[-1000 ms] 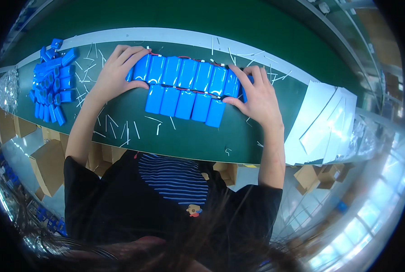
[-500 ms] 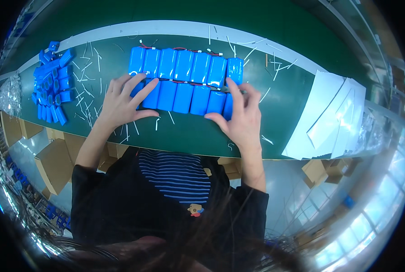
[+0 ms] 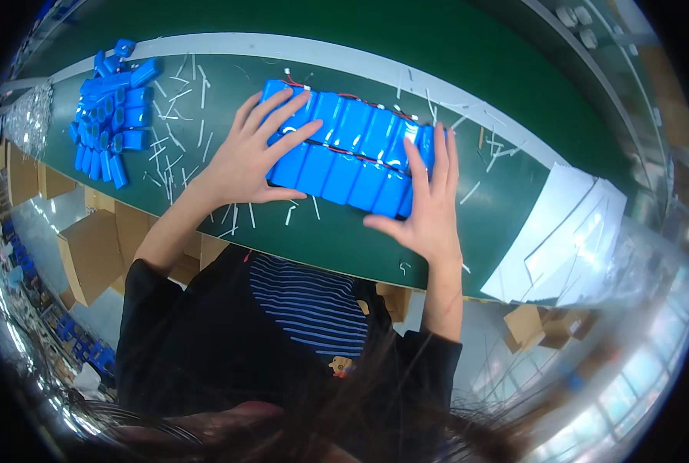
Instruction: Unpack blue battery packs from cardboard boxes and arrange them on a conveyor belt.
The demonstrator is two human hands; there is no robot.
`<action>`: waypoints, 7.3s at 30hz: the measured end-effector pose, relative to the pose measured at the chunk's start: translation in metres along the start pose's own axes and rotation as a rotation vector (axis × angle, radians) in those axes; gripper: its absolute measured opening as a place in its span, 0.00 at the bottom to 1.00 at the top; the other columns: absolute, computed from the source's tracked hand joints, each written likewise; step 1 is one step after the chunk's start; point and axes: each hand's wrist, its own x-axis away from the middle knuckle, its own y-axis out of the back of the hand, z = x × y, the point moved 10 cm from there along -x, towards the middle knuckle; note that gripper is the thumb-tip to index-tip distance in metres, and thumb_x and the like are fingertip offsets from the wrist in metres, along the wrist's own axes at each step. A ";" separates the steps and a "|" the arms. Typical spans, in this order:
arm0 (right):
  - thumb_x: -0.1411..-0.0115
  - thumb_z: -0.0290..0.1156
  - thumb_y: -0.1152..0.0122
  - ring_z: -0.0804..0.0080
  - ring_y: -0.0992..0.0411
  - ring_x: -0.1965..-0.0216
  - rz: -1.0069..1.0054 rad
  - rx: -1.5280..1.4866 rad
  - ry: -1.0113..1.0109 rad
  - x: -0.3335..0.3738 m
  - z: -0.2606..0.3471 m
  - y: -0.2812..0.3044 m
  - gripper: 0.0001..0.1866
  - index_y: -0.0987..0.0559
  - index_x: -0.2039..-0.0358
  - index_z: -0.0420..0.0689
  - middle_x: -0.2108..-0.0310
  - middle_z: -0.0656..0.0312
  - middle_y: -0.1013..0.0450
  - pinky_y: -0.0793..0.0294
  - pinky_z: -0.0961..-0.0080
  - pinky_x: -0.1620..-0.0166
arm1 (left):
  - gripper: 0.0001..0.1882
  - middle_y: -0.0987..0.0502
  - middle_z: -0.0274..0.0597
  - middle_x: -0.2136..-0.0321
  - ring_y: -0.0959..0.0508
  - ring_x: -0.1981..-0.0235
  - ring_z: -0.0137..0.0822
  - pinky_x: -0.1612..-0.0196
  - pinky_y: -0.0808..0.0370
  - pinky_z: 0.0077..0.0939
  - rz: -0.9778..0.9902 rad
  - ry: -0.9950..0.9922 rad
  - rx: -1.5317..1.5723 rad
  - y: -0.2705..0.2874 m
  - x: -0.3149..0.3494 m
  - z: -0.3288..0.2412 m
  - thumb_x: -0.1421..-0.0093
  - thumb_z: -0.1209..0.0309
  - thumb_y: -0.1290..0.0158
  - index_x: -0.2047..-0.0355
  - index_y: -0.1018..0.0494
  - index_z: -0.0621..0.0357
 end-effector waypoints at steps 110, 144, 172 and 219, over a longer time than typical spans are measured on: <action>0.34 0.17 0.37 0.73 0.23 0.60 0.838 -0.944 0.081 -0.131 0.290 -0.182 0.27 0.26 0.34 0.39 0.48 0.54 0.19 0.22 0.79 0.55 | 0.27 0.23 0.46 0.40 0.23 0.39 0.47 0.38 0.23 0.40 -0.966 0.653 -0.397 0.200 0.318 0.139 0.40 0.71 0.29 0.41 0.24 0.55; 0.34 0.12 0.41 0.68 0.22 0.56 0.609 -0.751 -0.048 -0.109 0.227 -0.172 0.32 0.36 0.31 0.42 0.39 0.51 0.27 0.20 0.75 0.53 | 0.53 0.23 0.44 0.39 0.28 0.38 0.46 0.36 0.25 0.39 -0.595 1.139 0.034 0.113 0.300 0.122 0.49 0.68 0.26 0.24 0.39 0.54; 0.43 0.43 0.23 0.64 0.24 0.56 0.532 -0.195 0.428 -0.116 0.259 -0.174 0.34 0.24 0.40 0.41 0.41 0.55 0.28 0.21 0.69 0.48 | 0.54 0.28 0.43 0.36 0.29 0.39 0.51 0.36 0.29 0.46 -0.346 0.672 -0.170 0.074 0.241 0.073 0.49 0.34 0.30 0.28 0.33 0.49; 0.58 0.61 0.15 0.49 0.28 0.45 0.064 -0.010 -0.172 0.044 -0.058 0.024 0.54 0.24 0.31 0.53 0.39 0.53 0.33 0.21 0.56 0.47 | 0.50 0.33 0.42 0.30 0.36 0.29 0.56 0.26 0.42 0.61 -0.117 -0.086 -0.294 0.018 0.032 0.017 0.49 0.31 0.33 0.31 0.28 0.39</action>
